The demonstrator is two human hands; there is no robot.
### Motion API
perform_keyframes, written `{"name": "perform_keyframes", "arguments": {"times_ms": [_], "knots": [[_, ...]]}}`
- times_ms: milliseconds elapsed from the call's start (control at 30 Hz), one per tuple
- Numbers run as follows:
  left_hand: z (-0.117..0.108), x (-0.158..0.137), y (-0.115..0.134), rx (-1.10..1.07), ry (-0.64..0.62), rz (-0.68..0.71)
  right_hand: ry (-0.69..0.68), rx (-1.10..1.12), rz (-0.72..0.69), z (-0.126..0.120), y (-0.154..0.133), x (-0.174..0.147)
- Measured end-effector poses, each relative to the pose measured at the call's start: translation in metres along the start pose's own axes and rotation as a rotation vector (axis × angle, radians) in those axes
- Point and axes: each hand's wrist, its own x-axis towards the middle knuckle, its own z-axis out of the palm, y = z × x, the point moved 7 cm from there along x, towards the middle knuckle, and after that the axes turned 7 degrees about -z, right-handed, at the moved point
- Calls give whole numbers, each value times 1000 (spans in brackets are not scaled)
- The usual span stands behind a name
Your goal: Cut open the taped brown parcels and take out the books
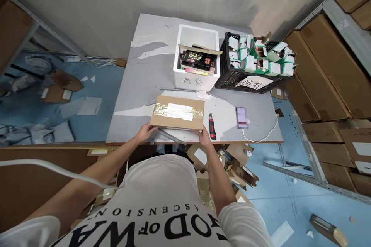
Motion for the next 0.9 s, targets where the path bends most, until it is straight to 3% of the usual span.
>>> {"name": "perform_keyframes", "arguments": {"times_ms": [133, 267, 433, 600, 800, 900], "knots": [[3, -3, 16, 197, -72, 178, -45, -11, -52, -1, -23, -1], [0, -7, 45, 292, 2, 279, -9, -178, -70, -7, -39, 0], [-6, 1, 74, 489, 140, 255, 38, -444, -24, -13, -45, 12], [-8, 14, 79, 644, 209, 175, 17, -610, 63, -10, -42, 23], [-9, 21, 80, 660, 226, 171, 30, -575, 92, -8, -37, 29], [-14, 23, 67, 561, 208, 137, 34, -433, 96, -10, -28, 26]]}}
